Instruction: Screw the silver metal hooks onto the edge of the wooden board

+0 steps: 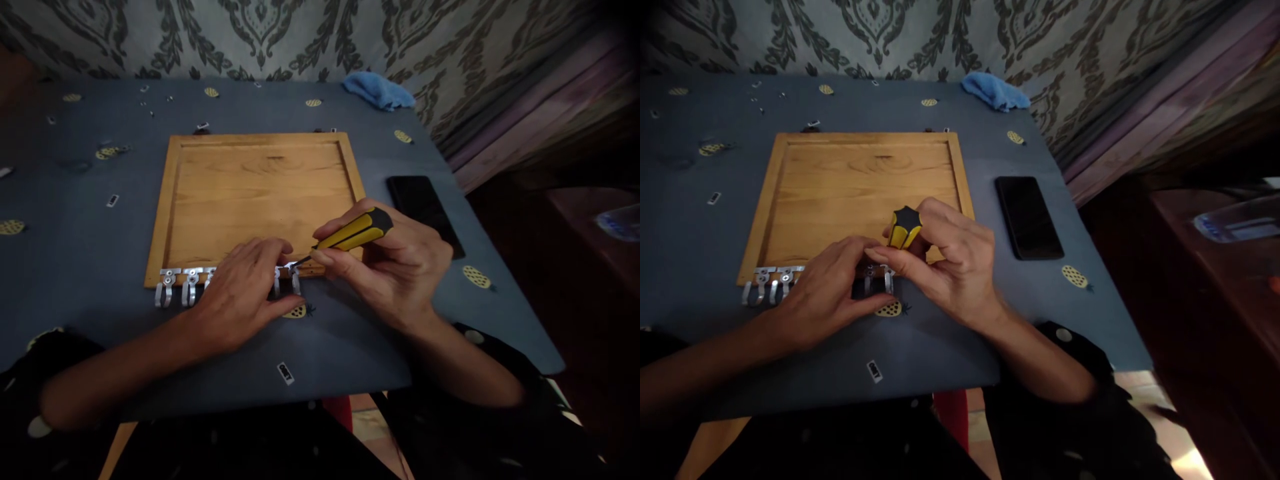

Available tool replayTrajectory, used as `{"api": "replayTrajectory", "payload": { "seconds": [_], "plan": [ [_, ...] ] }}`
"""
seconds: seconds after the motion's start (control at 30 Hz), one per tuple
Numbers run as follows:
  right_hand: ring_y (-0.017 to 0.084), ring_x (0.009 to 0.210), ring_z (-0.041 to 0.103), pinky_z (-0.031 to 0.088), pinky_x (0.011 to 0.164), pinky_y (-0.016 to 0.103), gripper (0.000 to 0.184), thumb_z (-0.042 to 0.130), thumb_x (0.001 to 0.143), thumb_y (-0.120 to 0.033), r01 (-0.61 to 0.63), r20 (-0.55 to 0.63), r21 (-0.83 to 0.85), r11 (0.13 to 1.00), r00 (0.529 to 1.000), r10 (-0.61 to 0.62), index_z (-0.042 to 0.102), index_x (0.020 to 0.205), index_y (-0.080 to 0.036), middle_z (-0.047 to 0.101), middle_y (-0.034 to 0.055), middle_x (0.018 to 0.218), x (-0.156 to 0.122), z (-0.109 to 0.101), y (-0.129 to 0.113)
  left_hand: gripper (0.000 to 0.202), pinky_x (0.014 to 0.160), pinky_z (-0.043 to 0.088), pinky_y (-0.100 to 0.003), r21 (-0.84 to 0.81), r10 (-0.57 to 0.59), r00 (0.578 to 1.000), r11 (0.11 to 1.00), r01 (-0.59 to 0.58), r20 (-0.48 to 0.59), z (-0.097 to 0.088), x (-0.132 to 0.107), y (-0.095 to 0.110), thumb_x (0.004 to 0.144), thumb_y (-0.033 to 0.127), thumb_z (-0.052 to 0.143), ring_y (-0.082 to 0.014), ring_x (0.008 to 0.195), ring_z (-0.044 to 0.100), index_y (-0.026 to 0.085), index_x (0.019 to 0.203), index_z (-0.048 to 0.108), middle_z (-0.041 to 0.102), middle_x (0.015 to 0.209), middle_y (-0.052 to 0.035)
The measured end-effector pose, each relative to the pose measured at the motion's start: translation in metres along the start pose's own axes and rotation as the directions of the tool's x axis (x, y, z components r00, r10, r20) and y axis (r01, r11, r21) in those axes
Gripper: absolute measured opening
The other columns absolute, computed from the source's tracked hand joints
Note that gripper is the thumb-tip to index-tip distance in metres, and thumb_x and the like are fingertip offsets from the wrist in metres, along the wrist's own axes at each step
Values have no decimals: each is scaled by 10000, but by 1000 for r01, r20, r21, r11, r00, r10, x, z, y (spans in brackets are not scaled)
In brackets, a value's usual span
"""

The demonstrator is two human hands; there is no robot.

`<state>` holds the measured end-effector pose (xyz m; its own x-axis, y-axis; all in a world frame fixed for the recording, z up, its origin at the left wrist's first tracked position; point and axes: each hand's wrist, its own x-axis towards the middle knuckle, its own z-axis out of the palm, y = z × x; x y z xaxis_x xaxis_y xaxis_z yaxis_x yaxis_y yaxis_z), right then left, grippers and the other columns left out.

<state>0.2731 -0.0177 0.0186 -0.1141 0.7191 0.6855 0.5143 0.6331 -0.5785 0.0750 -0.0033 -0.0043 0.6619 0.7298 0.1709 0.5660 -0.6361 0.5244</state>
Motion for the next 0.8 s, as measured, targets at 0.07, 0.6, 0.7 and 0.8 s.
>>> {"api": "replayTrajectory", "payload": {
  "seconds": [0.07,0.6,0.7,0.8],
  "plan": [
    [167,627,642,478,541,326,222,790,831,-324,1,-17,-20,1000,1000,-1,648,683,-240,671,-10,658,0,1,0,491,834,518,-435,-8,5,1000,1000,-5,-9,0,0,0,812,290,797,-281,999,649,203,1157,459,674,1103,-79],
    [159,624,636,484,514,321,238,743,873,-349,-9,-112,57,998,994,15,644,682,-248,701,4,729,-2,2,0,516,839,518,-422,-26,5,1000,1000,-6,-25,0,0,0,788,288,830,-272,999,647,204,1151,474,669,1076,-65],
    [129,536,592,492,470,315,190,672,922,-400,-116,-233,130,985,962,144,700,774,-285,682,-6,766,-3,1,-4,533,822,520,-408,-10,11,1000,1000,-12,-27,0,0,0,775,283,839,-266,977,651,202,1149,468,668,1053,-59],
    [120,497,569,481,442,312,160,681,913,-416,-153,-242,145,978,952,185,716,825,-288,653,-10,748,-4,1,-3,516,808,520,-401,-7,16,999,1000,-16,-28,0,0,0,785,277,827,-261,964,652,203,1146,464,665,1047,-56]
  ]
}}
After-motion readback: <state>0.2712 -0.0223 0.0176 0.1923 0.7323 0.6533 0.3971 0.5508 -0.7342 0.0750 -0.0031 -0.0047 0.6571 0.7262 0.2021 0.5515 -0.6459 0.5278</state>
